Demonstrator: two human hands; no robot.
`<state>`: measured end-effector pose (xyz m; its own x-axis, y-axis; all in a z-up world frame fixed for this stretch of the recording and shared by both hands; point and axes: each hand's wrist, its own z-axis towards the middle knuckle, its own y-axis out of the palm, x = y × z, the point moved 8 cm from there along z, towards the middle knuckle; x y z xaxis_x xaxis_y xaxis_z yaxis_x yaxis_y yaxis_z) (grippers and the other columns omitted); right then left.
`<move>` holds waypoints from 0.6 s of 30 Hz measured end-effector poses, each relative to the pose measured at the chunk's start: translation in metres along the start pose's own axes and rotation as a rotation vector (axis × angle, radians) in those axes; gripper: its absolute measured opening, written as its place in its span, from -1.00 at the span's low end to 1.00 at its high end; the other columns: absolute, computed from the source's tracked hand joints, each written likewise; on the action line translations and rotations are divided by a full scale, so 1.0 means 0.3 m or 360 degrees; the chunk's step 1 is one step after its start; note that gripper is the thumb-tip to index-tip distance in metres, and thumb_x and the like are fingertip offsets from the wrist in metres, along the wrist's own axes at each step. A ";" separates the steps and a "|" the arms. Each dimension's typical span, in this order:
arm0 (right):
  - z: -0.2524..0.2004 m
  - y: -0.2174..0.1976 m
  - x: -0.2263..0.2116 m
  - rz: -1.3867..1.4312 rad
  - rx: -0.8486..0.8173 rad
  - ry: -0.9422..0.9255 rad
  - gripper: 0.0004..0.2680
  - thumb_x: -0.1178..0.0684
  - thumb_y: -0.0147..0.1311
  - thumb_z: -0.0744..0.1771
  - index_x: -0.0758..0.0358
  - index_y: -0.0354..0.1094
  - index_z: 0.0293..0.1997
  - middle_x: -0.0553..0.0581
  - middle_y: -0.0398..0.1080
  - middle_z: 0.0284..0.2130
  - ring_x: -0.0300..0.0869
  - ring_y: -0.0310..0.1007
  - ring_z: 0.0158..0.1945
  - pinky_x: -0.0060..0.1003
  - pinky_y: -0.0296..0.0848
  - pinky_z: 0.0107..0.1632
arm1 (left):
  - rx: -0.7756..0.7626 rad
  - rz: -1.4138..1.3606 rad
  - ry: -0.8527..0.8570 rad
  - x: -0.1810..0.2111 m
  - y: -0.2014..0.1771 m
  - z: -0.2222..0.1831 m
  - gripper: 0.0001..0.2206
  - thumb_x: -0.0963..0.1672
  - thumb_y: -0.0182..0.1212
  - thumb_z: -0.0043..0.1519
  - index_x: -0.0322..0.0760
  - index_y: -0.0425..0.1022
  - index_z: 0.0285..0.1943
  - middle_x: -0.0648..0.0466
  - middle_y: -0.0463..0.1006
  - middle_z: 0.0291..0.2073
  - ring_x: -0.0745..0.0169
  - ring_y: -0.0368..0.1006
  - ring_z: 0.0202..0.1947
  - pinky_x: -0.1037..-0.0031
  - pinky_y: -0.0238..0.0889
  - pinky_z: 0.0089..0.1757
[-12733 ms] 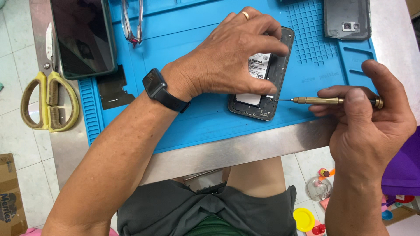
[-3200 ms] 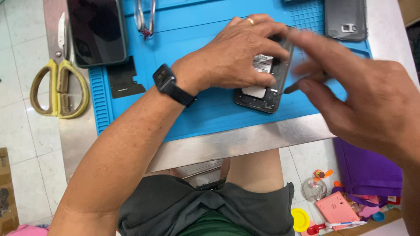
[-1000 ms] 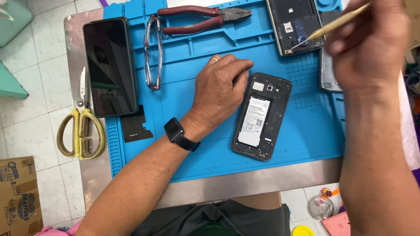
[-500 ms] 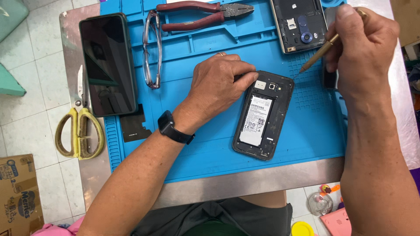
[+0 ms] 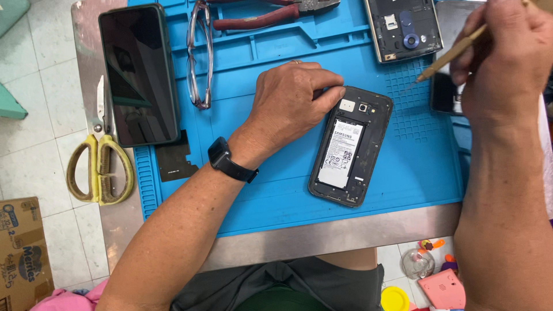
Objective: The person uses a screwdriver to remove screws from the back of a disassembled smartphone. They carefully unscrew multiple fasteners around the device's perimeter and place them on the blue work mat.
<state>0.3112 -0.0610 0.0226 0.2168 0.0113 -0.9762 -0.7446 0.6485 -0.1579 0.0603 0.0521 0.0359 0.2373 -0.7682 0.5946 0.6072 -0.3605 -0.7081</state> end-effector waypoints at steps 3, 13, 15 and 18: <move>-0.014 0.016 -0.013 -0.0086 -0.0038 0.0084 -0.73 -0.07 -0.03 0.59 0.16 0.35 -0.22 0.03 0.22 -0.56 -0.31 0.23 -0.58 -0.45 0.12 -0.54 | -0.0002 0.0003 0.0007 -0.003 0.003 0.000 -0.84 -0.08 0.18 0.28 0.01 0.71 -0.22 0.30 0.68 -0.40 0.17 0.55 -0.31 0.29 0.31 -0.33; 0.005 0.026 0.024 -0.0324 -0.0115 -0.0049 -0.69 -0.05 0.01 0.66 0.24 0.34 -0.18 0.10 0.26 -0.55 -0.29 0.28 -0.57 -0.49 0.11 -0.51 | 0.0032 0.0034 0.0083 0.003 0.003 0.008 -0.83 -0.09 0.17 0.25 0.00 0.73 -0.26 0.29 0.68 -0.40 0.19 0.56 -0.36 0.27 0.26 -0.41; 0.011 -0.002 0.063 -0.0410 -0.0054 -0.0071 -0.78 0.09 0.06 0.63 0.25 0.39 -0.13 0.06 0.31 -0.47 -0.30 0.34 -0.50 -0.46 0.19 -0.45 | 0.0069 0.0110 0.0123 -0.005 0.008 0.002 -0.85 -0.07 0.22 0.21 0.08 0.75 -0.23 0.27 0.69 -0.39 0.11 0.58 -0.37 0.19 0.23 -0.45; -0.011 -0.036 0.125 -0.0788 -0.0186 -0.0162 -0.66 0.05 -0.27 0.70 0.26 0.27 -0.17 0.14 0.33 -0.38 -0.21 0.41 -0.25 -0.34 0.33 -0.12 | 0.0126 0.0234 0.0259 -0.020 0.024 0.002 -0.85 -0.04 0.27 0.21 0.14 0.77 -0.19 0.25 0.73 -0.36 0.04 0.60 -0.36 0.12 0.25 -0.45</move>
<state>0.3254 -0.0699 -0.0128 0.6171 -0.1978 -0.7616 -0.6015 0.5054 -0.6187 0.0637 0.0544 0.0273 0.2064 -0.8869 0.4134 0.6340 -0.2005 -0.7468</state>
